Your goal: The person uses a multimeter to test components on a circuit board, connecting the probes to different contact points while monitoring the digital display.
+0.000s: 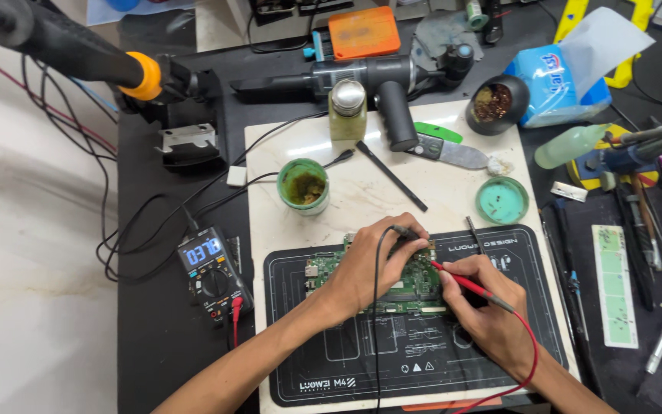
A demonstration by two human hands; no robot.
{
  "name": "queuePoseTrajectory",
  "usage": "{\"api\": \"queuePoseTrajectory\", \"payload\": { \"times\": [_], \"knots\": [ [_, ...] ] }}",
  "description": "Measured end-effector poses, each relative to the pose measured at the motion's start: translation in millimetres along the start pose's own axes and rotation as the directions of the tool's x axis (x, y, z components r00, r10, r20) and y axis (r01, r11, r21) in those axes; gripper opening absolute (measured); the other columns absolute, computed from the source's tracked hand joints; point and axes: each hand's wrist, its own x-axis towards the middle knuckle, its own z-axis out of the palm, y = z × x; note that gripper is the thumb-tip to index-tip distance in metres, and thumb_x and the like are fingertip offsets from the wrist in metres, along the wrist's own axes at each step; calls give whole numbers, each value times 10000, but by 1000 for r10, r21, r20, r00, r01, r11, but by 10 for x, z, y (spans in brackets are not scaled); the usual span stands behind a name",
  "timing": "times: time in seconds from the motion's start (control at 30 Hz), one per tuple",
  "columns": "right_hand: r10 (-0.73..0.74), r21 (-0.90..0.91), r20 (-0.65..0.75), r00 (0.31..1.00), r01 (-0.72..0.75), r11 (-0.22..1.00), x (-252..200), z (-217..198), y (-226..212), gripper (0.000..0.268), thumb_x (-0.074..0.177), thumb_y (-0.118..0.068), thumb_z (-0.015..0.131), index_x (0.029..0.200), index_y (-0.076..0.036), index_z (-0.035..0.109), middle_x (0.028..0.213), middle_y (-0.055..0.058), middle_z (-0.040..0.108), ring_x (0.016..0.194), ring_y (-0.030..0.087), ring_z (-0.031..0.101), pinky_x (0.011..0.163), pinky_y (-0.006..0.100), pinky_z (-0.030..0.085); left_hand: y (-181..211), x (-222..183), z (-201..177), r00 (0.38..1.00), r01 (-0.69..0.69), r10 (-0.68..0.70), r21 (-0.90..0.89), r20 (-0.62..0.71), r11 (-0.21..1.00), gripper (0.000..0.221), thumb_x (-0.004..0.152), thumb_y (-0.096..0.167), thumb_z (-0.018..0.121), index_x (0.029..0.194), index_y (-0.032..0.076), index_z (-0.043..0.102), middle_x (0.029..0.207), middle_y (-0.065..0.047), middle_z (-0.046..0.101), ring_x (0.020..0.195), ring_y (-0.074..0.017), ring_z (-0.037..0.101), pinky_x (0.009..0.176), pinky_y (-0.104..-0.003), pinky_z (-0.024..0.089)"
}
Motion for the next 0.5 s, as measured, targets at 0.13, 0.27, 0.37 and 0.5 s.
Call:
{"api": "queuePoseTrajectory", "payload": {
  "times": [0.13, 0.27, 0.37, 0.5],
  "knots": [
    [5, -24, -1, 1000, -5, 1000, 0, -2, -22, 155, 873, -104, 753, 978, -12, 689, 844, 80, 767, 681, 125, 734, 583, 253, 560, -12, -5, 9, 1000, -5, 5, -7, 3, 1000, 141, 979, 133, 650, 1034, 3, 643, 941, -150, 729, 837, -296, 738, 732, -374, 558],
    [-16, -40, -1, 1000, 16, 999, 3, -3, -15, 158, 871, -102, 751, 979, -10, 680, 854, 87, 766, 696, 124, 739, 595, 254, 565, -16, -17, -2, 1000, 0, 0, -30, 11, 1000, 136, 984, 128, 649, 1037, 3, 640, 927, -149, 723, 807, -280, 731, 715, -368, 551],
    [12, -43, 12, 1000, -12, 999, 7, -7, -12, 162, 865, -105, 753, 981, -15, 686, 835, 85, 768, 670, 128, 739, 573, 258, 563, -12, -10, -7, 1000, -13, 14, -27, 18, 1000, 131, 988, 125, 644, 1033, 2, 635, 919, -148, 721, 805, -273, 728, 713, -366, 548],
    [-35, -39, 7, 999, 35, 999, 6, -11, -14, 160, 874, -103, 747, 984, -9, 679, 865, 91, 764, 694, 130, 738, 594, 259, 565, -9, -12, -4, 1000, -18, 19, -23, 12, 1000, 129, 983, 121, 648, 1030, 1, 637, 914, -149, 720, 805, -278, 725, 713, -367, 546]
  ]
}}
